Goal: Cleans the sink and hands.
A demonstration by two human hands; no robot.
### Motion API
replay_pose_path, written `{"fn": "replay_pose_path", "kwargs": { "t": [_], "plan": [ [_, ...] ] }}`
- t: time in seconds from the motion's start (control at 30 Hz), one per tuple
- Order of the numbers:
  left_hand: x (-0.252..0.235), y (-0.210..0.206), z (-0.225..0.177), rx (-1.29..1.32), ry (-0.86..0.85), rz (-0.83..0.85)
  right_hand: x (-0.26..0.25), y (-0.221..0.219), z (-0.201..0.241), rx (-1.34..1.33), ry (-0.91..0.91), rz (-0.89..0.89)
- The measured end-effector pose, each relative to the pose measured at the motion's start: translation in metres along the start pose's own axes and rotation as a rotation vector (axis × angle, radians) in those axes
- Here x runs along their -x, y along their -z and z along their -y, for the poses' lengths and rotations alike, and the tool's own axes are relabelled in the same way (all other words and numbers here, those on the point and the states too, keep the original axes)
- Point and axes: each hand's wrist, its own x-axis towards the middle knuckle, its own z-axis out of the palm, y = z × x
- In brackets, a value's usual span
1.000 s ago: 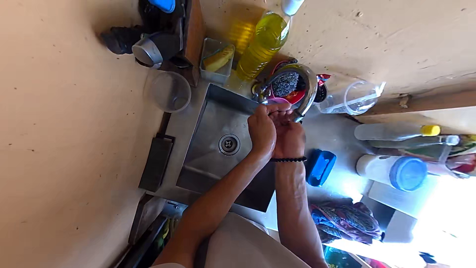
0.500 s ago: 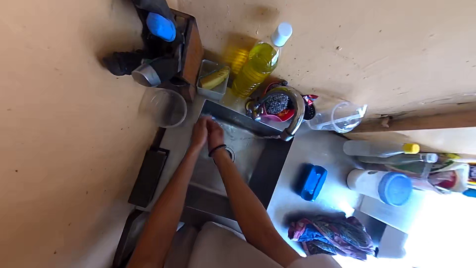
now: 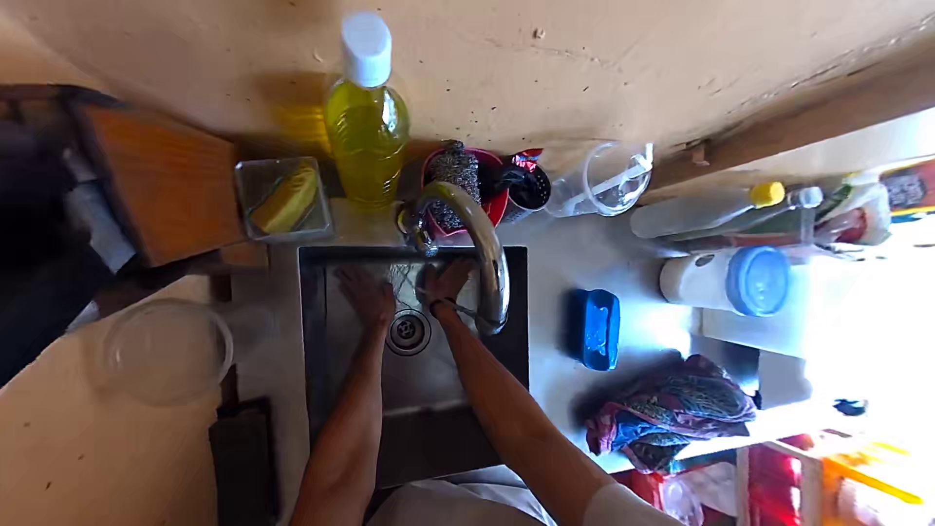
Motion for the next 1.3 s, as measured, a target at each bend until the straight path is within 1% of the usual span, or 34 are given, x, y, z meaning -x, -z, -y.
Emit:
{"fn": "replay_pose_path", "kwargs": {
  "t": [0.03,0.07,0.1,0.13,0.2,0.23,0.3,0.33,0.37,0.4,0.43,0.5,0.53,0.57,0.6,0.63,0.67,0.7,0.77,0.8,0.83,0.87,0.9,0.93,0.97,1.0,1.03,1.07,1.1,1.17,1.2,1.23,1.27,1.3],
  "plan": [
    [0.008,0.008,-0.008,-0.013,-0.075,0.133,0.010,-0.008,0.001,0.053,0.061,0.083],
    [0.022,0.012,-0.008,-0.017,-0.168,0.258,0.025,-0.021,-0.008,0.100,0.168,0.133],
    [0.035,0.012,-0.003,-0.013,-0.265,0.370,0.038,-0.023,-0.013,0.106,0.259,0.229],
    [0.042,0.008,0.007,-0.011,-0.357,0.420,0.047,-0.017,-0.013,0.135,0.307,0.319],
    [0.057,0.005,0.041,-0.007,-0.465,0.359,0.067,0.016,-0.013,0.225,0.207,0.418],
    [0.057,0.018,0.046,-0.034,-0.413,0.304,0.062,0.031,-0.018,0.230,0.149,0.383],
    [0.053,0.051,0.035,-0.109,-0.160,0.226,0.032,0.034,-0.043,0.229,0.187,0.133],
    [0.056,0.056,0.031,-0.113,-0.081,0.181,0.013,0.019,-0.056,0.258,0.232,0.007],
    [0.057,0.058,0.025,-0.100,-0.061,0.154,-0.003,0.002,-0.061,0.261,0.284,-0.051],
    [0.057,0.057,0.018,-0.089,-0.075,0.192,-0.011,-0.012,-0.059,0.276,0.342,-0.044],
    [0.057,0.049,0.016,-0.096,-0.116,0.238,-0.008,-0.020,-0.054,0.304,0.422,0.014],
    [0.073,0.012,0.032,-0.136,-0.294,0.339,0.028,-0.018,-0.048,0.327,0.568,0.242],
    [0.088,-0.001,0.044,-0.168,-0.376,0.431,0.056,-0.011,-0.046,0.346,0.566,0.366],
    [0.097,-0.006,0.053,-0.171,-0.427,0.480,0.074,0.005,-0.034,0.371,0.485,0.457],
    [0.100,-0.003,0.059,-0.128,-0.402,0.472,0.084,0.023,-0.020,0.385,0.358,0.473],
    [0.096,0.005,0.058,-0.058,-0.315,0.373,0.081,0.039,-0.012,0.369,0.223,0.453],
    [0.079,0.009,0.053,0.022,-0.206,0.222,0.065,0.045,-0.011,0.351,0.132,0.368],
    [0.060,0.014,0.047,0.038,-0.088,0.112,0.045,0.040,-0.019,0.335,0.093,0.245],
    [0.039,0.016,0.037,-0.052,0.014,-0.007,0.018,0.008,-0.045,0.321,0.070,0.034],
    [0.026,0.010,0.030,-0.114,0.006,-0.043,0.004,-0.015,-0.053,0.305,0.116,-0.090],
    [0.010,-0.004,0.026,-0.173,-0.042,-0.080,-0.009,-0.032,-0.053,0.268,0.201,-0.161],
    [0.006,-0.016,0.025,-0.221,-0.117,-0.066,-0.005,-0.024,-0.041,0.301,0.231,0.043],
    [0.015,-0.027,0.028,-0.260,-0.232,0.004,0.005,-0.029,-0.045,0.253,0.341,0.120],
    [0.034,-0.032,0.038,-0.265,-0.367,0.127,0.025,-0.029,-0.049,0.225,0.430,0.223],
    [0.052,-0.031,0.051,-0.259,-0.492,0.262,0.048,-0.020,-0.047,0.256,0.453,0.365],
    [0.062,-0.027,0.062,-0.242,-0.585,0.383,0.064,-0.004,-0.038,0.296,0.400,0.483],
    [0.071,-0.015,0.069,-0.232,-0.630,0.474,0.077,0.012,-0.033,0.295,0.296,0.500],
    [0.077,0.000,0.068,-0.191,-0.592,0.500,0.085,0.028,-0.034,0.275,0.180,0.449],
    [0.071,0.015,0.059,-0.139,-0.488,0.412,0.076,0.035,-0.040,0.260,0.124,0.336],
    [0.040,0.024,0.044,-0.151,-0.239,0.128,0.046,0.028,-0.060,0.179,0.146,0.110],
    [0.023,0.014,0.040,-0.166,-0.128,0.028,0.038,0.022,-0.064,0.130,0.141,0.039],
    [0.005,-0.009,0.041,-0.167,-0.066,-0.095,0.027,0.010,-0.061,0.113,0.126,-0.017],
    [-0.011,-0.025,0.032,-0.230,-0.019,-0.120,0.017,-0.001,-0.051,0.116,0.117,-0.042],
    [-0.020,-0.046,0.026,-0.232,-0.038,-0.206,0.008,-0.012,-0.038,0.120,0.125,-0.035]
  ]
}}
